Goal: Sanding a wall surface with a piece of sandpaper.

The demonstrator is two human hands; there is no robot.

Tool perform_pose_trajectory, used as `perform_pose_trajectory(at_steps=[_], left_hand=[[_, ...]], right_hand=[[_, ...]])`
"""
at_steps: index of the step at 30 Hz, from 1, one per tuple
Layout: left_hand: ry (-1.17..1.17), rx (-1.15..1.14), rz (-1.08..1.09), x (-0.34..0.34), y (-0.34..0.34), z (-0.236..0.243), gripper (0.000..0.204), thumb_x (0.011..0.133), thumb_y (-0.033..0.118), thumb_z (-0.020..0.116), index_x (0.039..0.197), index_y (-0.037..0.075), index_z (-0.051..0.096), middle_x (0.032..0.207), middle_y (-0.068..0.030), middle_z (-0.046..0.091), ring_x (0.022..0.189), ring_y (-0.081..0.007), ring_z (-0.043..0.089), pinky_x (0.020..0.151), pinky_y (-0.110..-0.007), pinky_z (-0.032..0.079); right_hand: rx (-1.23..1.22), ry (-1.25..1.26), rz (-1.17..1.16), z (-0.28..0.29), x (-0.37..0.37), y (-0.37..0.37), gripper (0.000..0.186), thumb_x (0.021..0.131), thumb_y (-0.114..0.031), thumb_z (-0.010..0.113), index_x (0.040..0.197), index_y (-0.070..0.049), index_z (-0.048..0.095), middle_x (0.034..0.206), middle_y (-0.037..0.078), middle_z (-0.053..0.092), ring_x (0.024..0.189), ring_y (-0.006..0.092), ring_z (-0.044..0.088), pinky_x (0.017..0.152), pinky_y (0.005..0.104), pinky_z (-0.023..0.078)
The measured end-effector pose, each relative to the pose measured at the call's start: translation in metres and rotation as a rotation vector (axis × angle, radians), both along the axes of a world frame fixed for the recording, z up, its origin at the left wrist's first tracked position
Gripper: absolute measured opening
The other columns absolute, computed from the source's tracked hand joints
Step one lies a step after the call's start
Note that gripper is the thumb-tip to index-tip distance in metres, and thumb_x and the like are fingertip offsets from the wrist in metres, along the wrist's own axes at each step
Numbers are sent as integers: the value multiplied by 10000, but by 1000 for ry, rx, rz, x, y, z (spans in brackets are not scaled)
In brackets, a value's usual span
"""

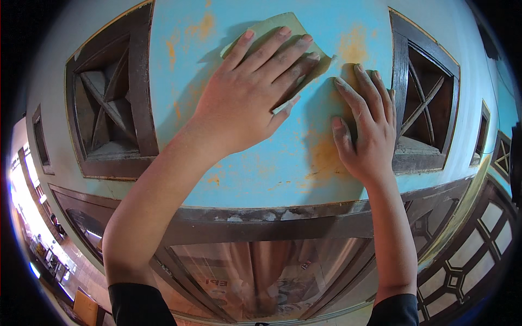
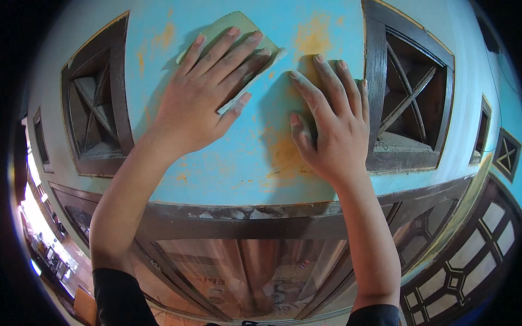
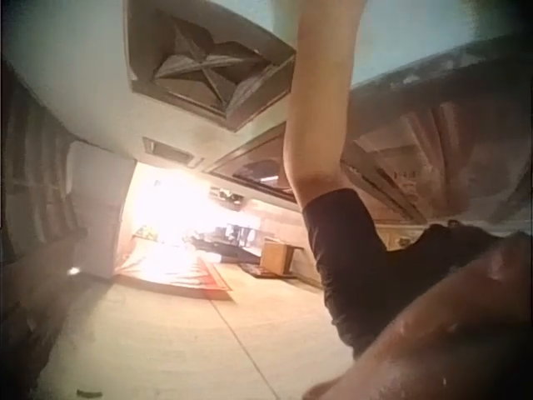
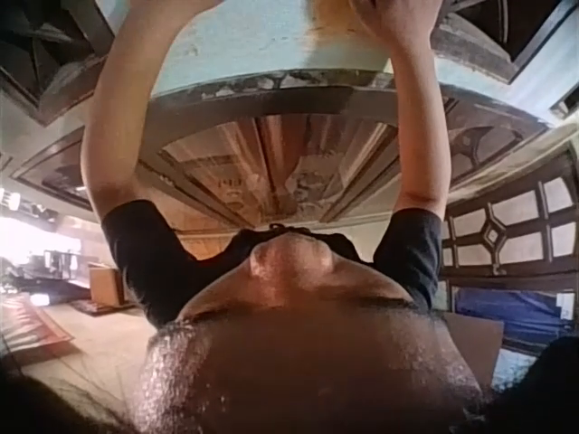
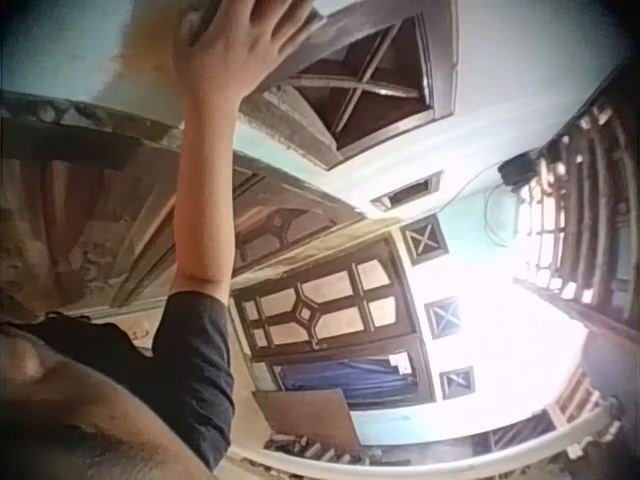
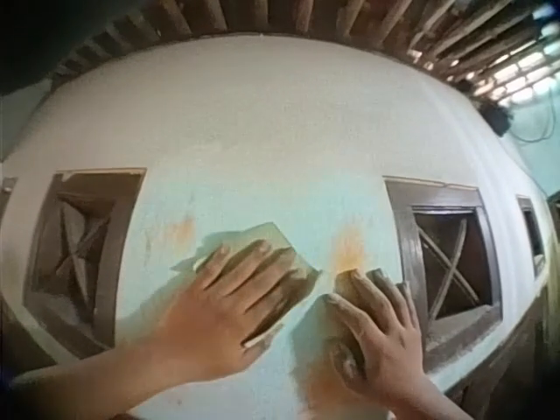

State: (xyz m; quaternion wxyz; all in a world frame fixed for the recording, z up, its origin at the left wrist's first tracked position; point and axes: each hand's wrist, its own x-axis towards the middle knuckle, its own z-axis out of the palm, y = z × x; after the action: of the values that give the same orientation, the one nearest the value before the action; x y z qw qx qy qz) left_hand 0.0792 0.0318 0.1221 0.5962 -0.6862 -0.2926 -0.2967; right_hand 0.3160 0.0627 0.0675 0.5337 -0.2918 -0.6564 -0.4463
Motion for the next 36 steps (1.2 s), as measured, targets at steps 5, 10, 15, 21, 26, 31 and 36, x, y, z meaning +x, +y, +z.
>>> perform_pose_trajectory(at_steps=[5,10,15,21,26,31,36], left_hand=[[-18,46,59,-22,0,24,469,1004,338,484,1454,205,496,1591,4,347,1486,-240,275,1237,-487,168],[48,102,-833,-36,31,71,577,1035,308,402,1542,56,288,1590,-190,287,1497,-335,218,1238,-473,152],[-78,159,36,-1,9,26,530,998,421,504,1500,271,423,1587,-25,353,1469,-286,302,1232,-494,178],[-556,-133,215,-25,-36,55,605,1045,360,390,1560,75,249,1613,-169,243,1508,-331,183,1244,-475,131],[-178,156,45,-22,6,24,541,1002,399,503,1501,205,425,1591,-27,348,1490,-263,262,1238,-492,158],[-121,95,-40,-30,4,37,513,1009,376,482,1494,212,441,1601,7,328,1487,-256,262,1241,-486,157],[-504,-116,272,0,-30,58,614,1045,342,403,1570,82,219,1620,-164,225,1510,-325,182,1245,-467,132]], right_hand=[[14,4,3,-1,-3,-1,551,832,-263,652,1376,-270,565,1521,68,436,1426,364,360,1157,590,262],[31,7,51,0,-12,-1,545,832,-270,657,1369,-272,569,1521,64,438,1427,362,362,1156,595,259],[34,1,-32,0,0,-1,536,836,-270,653,1366,-269,572,1522,61,437,1426,359,364,1159,595,252],[18,22,36,-4,-6,2,529,843,-277,648,1367,-266,570,1519,59,438,1427,357,360,1160,593,252],[8,20,-2,-3,-5,-2,528,848,-283,650,1369,-267,567,1525,60,434,1428,356,359,1158,595,258],[10,32,26,-6,-2,-1,528,848,-288,654,1369,-272,567,1523,55,436,1433,352,353,1160,598,254],[4,29,29,-8,-5,2,529,848,-287,653,1370,-273,567,1524,55,435,1435,352,351,1162,600,250]])
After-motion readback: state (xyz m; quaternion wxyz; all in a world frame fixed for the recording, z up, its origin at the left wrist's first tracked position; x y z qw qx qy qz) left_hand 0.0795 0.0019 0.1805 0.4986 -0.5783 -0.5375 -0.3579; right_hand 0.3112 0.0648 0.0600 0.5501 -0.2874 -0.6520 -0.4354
